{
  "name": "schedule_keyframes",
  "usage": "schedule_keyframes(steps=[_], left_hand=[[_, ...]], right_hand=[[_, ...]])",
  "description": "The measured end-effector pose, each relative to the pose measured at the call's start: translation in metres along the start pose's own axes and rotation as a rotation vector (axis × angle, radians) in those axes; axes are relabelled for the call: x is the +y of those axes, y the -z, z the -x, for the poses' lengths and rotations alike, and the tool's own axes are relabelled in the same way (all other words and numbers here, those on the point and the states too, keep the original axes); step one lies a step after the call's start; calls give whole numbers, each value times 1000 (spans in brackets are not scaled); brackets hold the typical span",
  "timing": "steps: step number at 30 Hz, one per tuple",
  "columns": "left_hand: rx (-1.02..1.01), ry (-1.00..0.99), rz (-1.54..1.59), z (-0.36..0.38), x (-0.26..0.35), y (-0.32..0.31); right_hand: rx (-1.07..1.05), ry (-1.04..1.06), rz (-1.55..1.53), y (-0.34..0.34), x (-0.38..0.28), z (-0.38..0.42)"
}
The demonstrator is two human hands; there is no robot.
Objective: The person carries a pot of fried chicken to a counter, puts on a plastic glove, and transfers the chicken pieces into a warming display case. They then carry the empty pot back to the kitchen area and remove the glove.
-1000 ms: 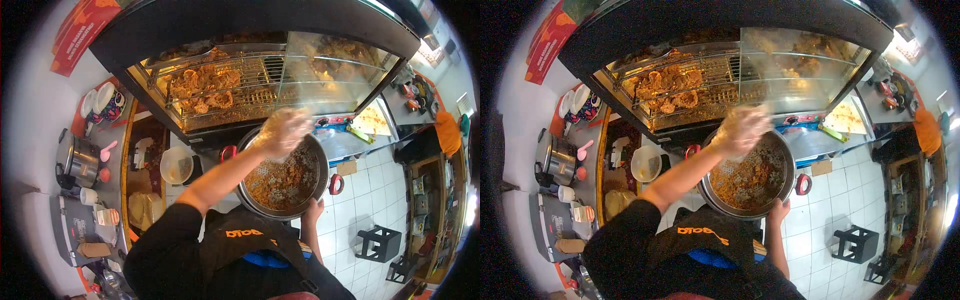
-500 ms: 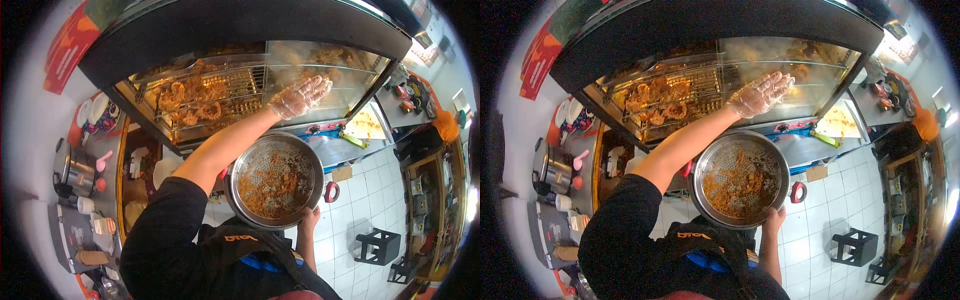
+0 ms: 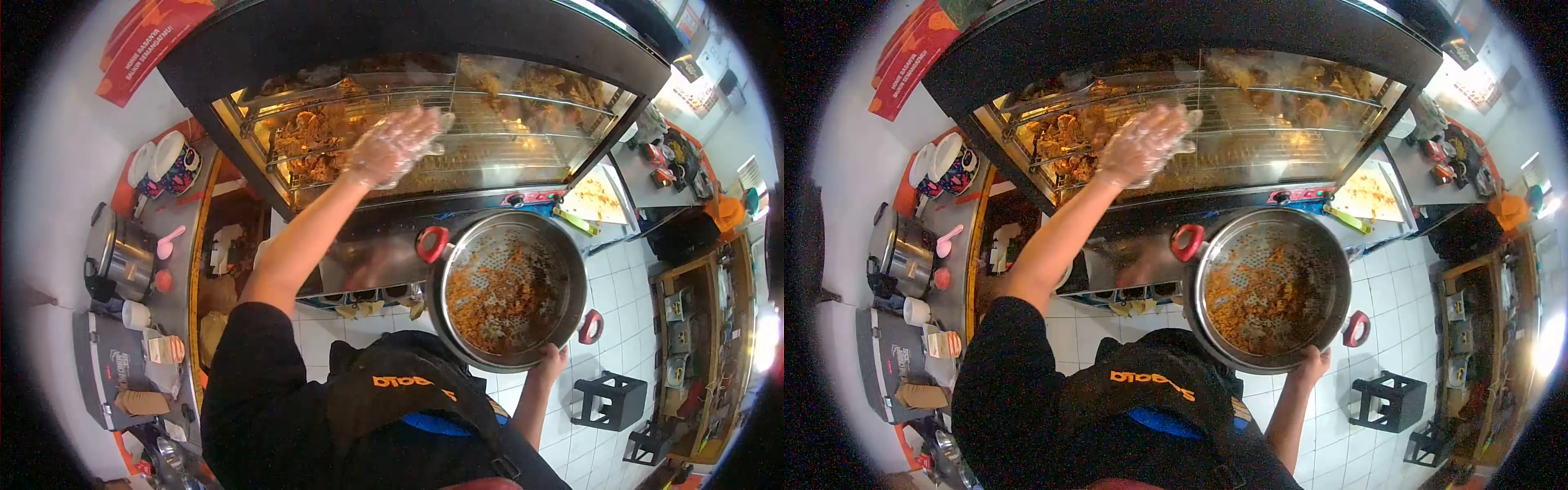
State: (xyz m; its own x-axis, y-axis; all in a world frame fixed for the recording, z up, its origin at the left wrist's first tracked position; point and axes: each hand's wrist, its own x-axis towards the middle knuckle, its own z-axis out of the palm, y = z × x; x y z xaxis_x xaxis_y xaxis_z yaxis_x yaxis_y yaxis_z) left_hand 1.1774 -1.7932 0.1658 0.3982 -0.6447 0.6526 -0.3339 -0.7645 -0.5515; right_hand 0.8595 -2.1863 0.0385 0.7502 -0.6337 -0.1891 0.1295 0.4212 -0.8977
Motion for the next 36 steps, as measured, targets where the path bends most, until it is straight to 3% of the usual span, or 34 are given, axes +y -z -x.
schedule_keyframes(steps=[2,4,8,12,14,17,18,21,23,24,26,29,34,36], left_hand=[[8,8,31,26,-18,11],[-199,33,-165,53,-35,17],[-133,64,-199,90,-60,27],[-116,238,-89,127,-73,43],[-151,360,-211,128,-71,55],[-463,652,-312,107,-54,80],[-474,673,-394,100,-44,83],[-386,625,-364,90,-6,73],[45,548,41,68,34,63],[60,547,46,48,54,62],[-146,334,93,6,86,59],[-99,189,90,-26,111,28],[-214,293,3,-34,120,6],[-281,209,-233,-32,122,9]], right_hand=[[15,13,31,21,-7,-9],[106,77,16,27,-21,-11],[278,87,36,29,-53,-21],[368,158,23,29,-76,-42],[424,153,-1,30,-86,-56],[445,190,-84,53,-90,-88],[424,211,-98,63,-90,-102],[544,196,-83,66,-105,-135],[544,219,-96,71,-112,-160],[535,225,-99,72,-116,-175],[517,243,-144,65,-127,-199],[492,263,-131,87,-126,-250],[400,193,-37,106,-135,-305],[389,164,-7,106,-141,-318]])
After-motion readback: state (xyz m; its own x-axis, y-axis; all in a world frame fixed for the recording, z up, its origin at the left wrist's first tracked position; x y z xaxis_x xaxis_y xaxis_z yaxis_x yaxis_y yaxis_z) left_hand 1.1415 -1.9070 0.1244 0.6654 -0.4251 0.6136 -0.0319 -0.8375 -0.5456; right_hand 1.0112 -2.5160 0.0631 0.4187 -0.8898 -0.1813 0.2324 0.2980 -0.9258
